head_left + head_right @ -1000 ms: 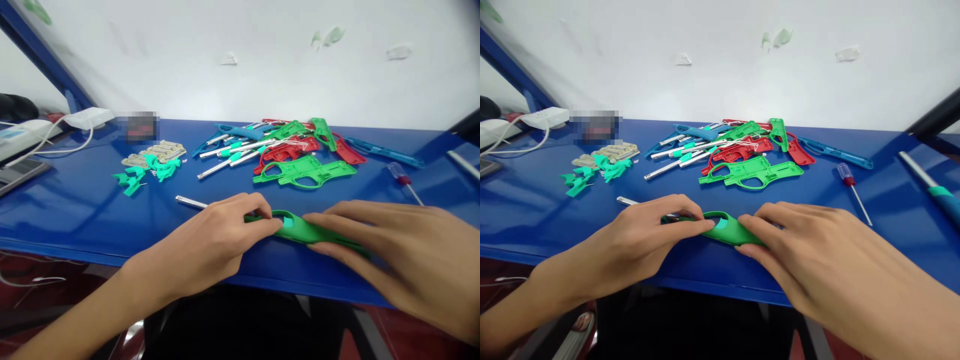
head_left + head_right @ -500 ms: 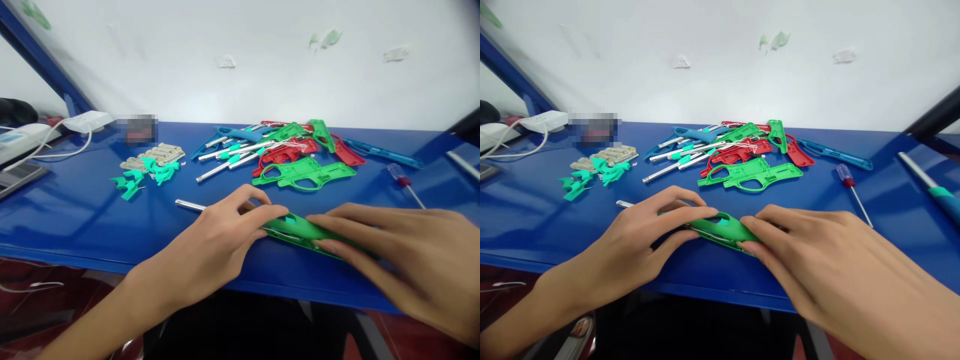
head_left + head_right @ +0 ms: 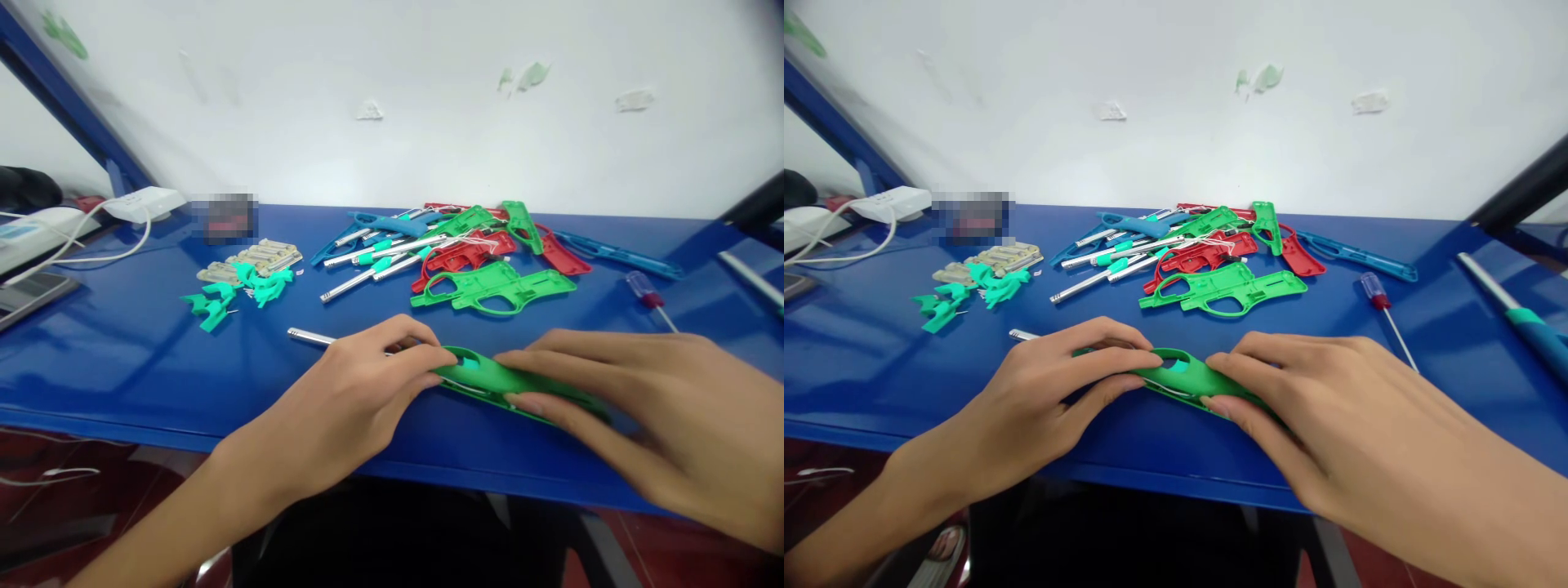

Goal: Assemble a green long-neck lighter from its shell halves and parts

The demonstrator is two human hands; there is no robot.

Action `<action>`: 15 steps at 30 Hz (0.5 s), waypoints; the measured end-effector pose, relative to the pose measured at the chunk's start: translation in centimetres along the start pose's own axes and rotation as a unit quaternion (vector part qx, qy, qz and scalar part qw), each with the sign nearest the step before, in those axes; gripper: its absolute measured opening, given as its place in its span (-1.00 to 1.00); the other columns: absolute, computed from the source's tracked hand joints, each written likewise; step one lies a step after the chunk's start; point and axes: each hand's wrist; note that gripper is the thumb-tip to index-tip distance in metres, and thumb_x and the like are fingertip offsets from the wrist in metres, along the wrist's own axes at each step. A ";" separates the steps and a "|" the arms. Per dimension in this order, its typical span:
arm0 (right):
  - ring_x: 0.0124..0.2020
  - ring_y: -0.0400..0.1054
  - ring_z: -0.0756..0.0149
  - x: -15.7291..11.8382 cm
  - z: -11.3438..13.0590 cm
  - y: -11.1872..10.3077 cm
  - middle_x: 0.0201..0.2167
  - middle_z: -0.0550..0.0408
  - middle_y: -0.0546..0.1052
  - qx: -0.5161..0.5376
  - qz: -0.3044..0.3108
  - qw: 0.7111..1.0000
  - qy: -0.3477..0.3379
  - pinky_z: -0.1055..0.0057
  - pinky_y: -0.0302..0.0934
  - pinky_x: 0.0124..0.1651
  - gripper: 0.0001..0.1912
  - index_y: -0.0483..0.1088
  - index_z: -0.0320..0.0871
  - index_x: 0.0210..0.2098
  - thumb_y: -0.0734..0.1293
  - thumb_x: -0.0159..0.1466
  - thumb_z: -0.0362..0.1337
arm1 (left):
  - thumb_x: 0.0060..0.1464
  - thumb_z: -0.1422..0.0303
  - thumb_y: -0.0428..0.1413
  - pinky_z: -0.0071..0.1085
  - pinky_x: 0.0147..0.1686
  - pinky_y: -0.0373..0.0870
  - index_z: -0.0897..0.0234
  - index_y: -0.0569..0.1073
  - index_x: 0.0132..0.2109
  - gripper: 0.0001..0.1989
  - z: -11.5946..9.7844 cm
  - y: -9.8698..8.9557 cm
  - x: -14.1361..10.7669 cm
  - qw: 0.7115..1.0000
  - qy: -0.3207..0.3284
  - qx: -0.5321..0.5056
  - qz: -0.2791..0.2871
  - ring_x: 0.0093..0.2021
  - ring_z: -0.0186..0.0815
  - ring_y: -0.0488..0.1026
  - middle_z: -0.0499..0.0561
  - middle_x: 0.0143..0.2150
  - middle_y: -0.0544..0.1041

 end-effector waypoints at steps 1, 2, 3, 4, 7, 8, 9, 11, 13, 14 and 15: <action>-0.19 0.64 0.08 0.1 -0.1 0.1 -0.02 0.28 0.67 0.003 0.000 1.000 -0.001 0.19 0.52 -0.35 -0.66 0.47 0.31 0.18 0.19 0.52 0.02 | 0.43 0.51 0.08 -0.58 0.01 0.46 0.22 0.52 0.11 -0.78 0.0 -0.1 0.0 1.000 0.002 0.007 0.005 -0.01 -0.44 0.54 -0.05 0.08 0.54; -0.20 0.64 0.09 0.1 -0.1 0.2 -0.02 0.27 0.67 0.006 -0.001 1.000 -0.002 0.20 0.52 -0.35 -0.66 0.48 0.31 0.18 0.19 0.51 0.02 | 0.41 0.55 0.09 -0.58 -0.01 0.46 0.21 0.51 0.11 -0.76 0.0 -0.2 0.1 1.000 0.004 0.017 0.014 -0.02 -0.43 0.55 -0.06 0.08 0.53; -0.20 0.64 0.08 0.2 0.1 0.3 -0.03 0.26 0.68 0.009 -0.004 1.000 0.002 0.20 0.52 -0.33 -0.65 0.49 0.31 0.17 0.19 0.51 0.03 | 0.38 0.59 0.09 -0.57 -0.02 0.46 0.21 0.50 0.12 -0.72 0.0 -0.4 0.1 0.999 0.008 0.030 0.023 -0.02 -0.42 0.55 -0.06 0.09 0.53; -0.19 0.64 0.05 0.3 0.3 0.4 -0.04 0.23 0.68 0.011 -0.010 1.000 0.010 0.19 0.52 -0.31 -0.65 0.51 0.29 0.16 0.20 0.50 0.04 | 0.35 0.63 0.09 -0.54 -0.02 0.47 0.22 0.48 0.13 -0.68 0.0 -0.5 0.1 0.998 0.015 0.047 0.036 -0.02 -0.40 0.56 -0.04 0.10 0.53; -0.14 0.63 -0.04 0.5 1.4 1.1 -0.10 0.12 0.69 0.013 -0.048 0.998 0.038 0.14 0.54 -0.19 -0.62 0.58 0.22 0.12 0.26 0.46 0.09 | 0.30 0.69 0.02 -0.39 -0.01 0.52 0.33 0.44 0.14 -0.64 -0.3 -1.1 0.4 0.988 0.065 0.124 0.068 -0.01 -0.23 0.58 0.08 0.11 0.53; -0.13 0.62 -0.07 0.6 1.9 1.3 -0.11 0.11 0.70 0.012 -0.061 0.997 0.046 0.12 0.54 -0.16 -0.61 0.59 0.21 0.11 0.28 0.44 0.12 | 0.27 0.71 -0.02 -0.33 -0.04 0.54 0.37 0.44 0.12 -0.63 -0.4 -1.2 0.4 0.981 0.088 0.154 0.073 -0.04 -0.18 0.59 0.12 0.09 0.54; -0.11 0.62 -0.08 0.6 2.3 1.5 -0.13 0.10 0.70 0.011 -0.069 0.996 0.051 0.11 0.54 -0.14 -0.60 0.59 0.20 0.10 0.29 0.42 0.14 | 0.23 0.74 -0.07 -0.28 -0.07 0.55 0.39 0.44 0.09 -0.61 -0.6 -1.4 0.6 0.974 0.109 0.183 0.079 -0.07 -0.13 0.60 0.16 0.06 0.56; -0.10 0.61 -0.09 0.6 2.7 1.8 -0.14 0.08 0.70 0.013 -0.080 0.995 0.056 0.10 0.54 -0.12 -0.59 0.60 0.19 0.09 0.30 0.41 0.15 | 0.13 0.79 -0.14 -0.23 -0.14 0.55 0.41 0.45 0.04 -0.54 -0.9 -1.6 0.8 0.959 0.138 0.229 0.090 -0.13 -0.09 0.61 0.20 -0.01 0.58; -0.10 0.61 -0.09 0.4 2.6 1.7 -0.15 0.08 0.70 0.017 -0.088 0.994 0.060 0.09 0.54 -0.11 -0.59 0.60 0.18 0.08 0.30 0.41 0.15 | 0.07 0.80 -0.18 -0.23 -0.16 0.54 0.39 0.45 0.01 -0.50 -1.0 -1.9 1.0 0.951 0.146 0.250 0.108 -0.14 -0.07 0.62 0.20 -0.03 0.59; -0.10 0.61 -0.09 0.3 2.4 1.6 -0.15 0.07 0.70 0.020 -0.091 0.994 0.062 0.09 0.54 -0.10 -0.59 0.60 0.17 0.08 0.29 0.42 0.15 | 0.08 0.80 -0.18 -0.23 -0.16 0.54 0.39 0.45 0.01 -0.51 -1.1 -2.0 1.1 0.950 0.149 0.249 0.114 -0.13 -0.08 0.62 0.21 -0.03 0.59; -0.10 0.61 -0.09 0.2 2.1 1.4 -0.16 0.07 0.70 0.023 -0.094 0.993 0.064 0.09 0.53 -0.10 -0.59 0.61 0.17 0.08 0.29 0.42 0.14 | 0.11 0.78 -0.17 -0.24 -0.15 0.54 0.39 0.45 0.02 -0.52 -1.0 -2.1 1.2 0.952 0.148 0.239 0.118 -0.12 -0.09 0.62 0.21 -0.01 0.59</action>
Point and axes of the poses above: each hand's wrist, its own x-axis towards the middle knuckle, its own y-axis out of the palm, z = x × y
